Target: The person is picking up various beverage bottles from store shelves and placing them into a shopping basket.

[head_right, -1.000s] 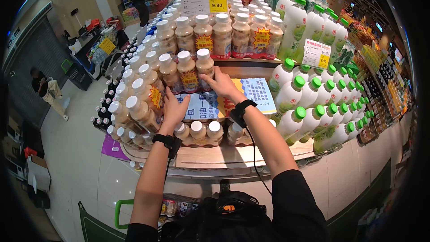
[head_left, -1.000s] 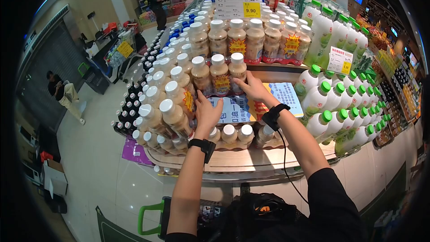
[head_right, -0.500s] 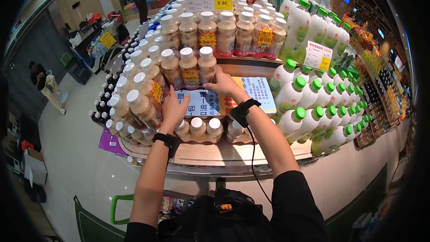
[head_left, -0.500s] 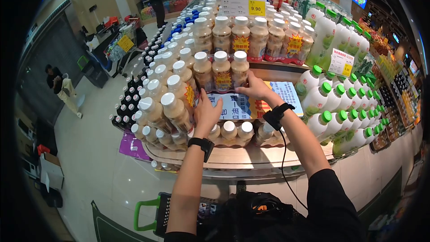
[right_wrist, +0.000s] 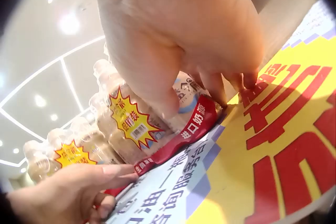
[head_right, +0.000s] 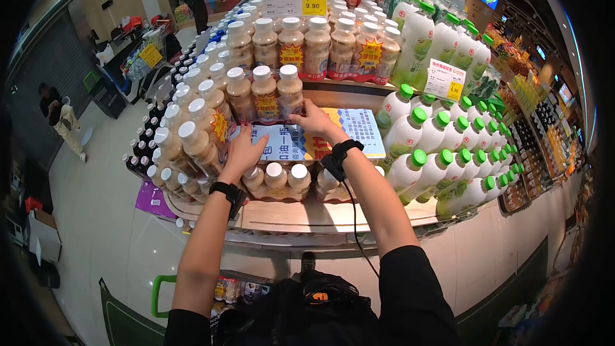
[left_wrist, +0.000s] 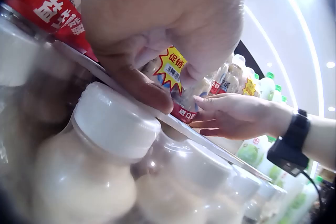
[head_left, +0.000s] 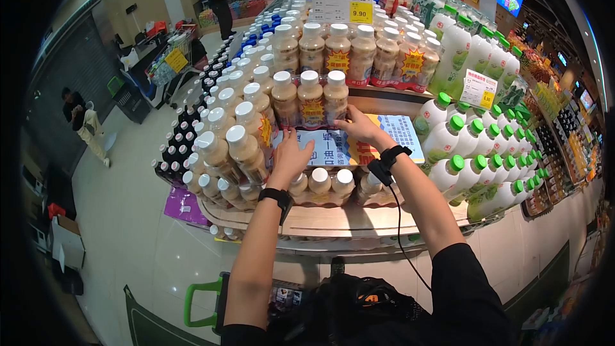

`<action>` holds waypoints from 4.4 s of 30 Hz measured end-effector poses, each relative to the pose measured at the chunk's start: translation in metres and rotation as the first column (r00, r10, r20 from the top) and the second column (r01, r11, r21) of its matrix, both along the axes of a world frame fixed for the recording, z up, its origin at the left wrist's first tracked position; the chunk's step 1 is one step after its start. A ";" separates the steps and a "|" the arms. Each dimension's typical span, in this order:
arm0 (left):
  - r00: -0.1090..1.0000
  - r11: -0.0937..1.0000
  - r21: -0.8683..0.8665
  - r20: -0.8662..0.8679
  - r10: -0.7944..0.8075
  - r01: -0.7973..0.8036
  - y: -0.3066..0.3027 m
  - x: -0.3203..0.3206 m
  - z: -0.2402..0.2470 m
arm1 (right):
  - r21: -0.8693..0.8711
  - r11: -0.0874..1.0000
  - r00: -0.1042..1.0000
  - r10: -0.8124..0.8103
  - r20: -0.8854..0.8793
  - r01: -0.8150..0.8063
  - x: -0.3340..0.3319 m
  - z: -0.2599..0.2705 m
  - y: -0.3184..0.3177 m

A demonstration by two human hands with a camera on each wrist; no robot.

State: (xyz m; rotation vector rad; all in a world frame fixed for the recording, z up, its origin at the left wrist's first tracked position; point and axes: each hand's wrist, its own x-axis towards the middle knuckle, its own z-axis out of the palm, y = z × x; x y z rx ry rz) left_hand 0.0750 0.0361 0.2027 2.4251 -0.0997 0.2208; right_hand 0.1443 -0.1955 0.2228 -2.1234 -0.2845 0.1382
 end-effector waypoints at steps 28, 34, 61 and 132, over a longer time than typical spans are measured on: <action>0.163 -0.241 -0.238 -0.942 0.294 -0.941 0.199 -0.718 -0.427 | 0.566 0.783 0.957 0.289 0.040 -0.260 -0.350 -0.063 0.120; -0.094 -0.333 -0.047 -0.915 0.393 -0.942 0.203 -0.697 -0.533 | 0.268 0.952 0.959 0.205 -0.195 -0.149 -0.402 -0.103 0.156; -0.077 -0.404 -0.182 -0.834 0.547 -0.897 0.228 -0.667 -0.606 | -0.333 0.901 0.859 0.077 -0.506 -0.278 -0.413 -0.234 0.110; 0.906 0.826 -0.490 -0.150 -0.395 0.279 -0.126 0.028 0.024 | 0.499 0.806 0.804 -0.508 0.309 0.318 -0.046 0.044 -0.114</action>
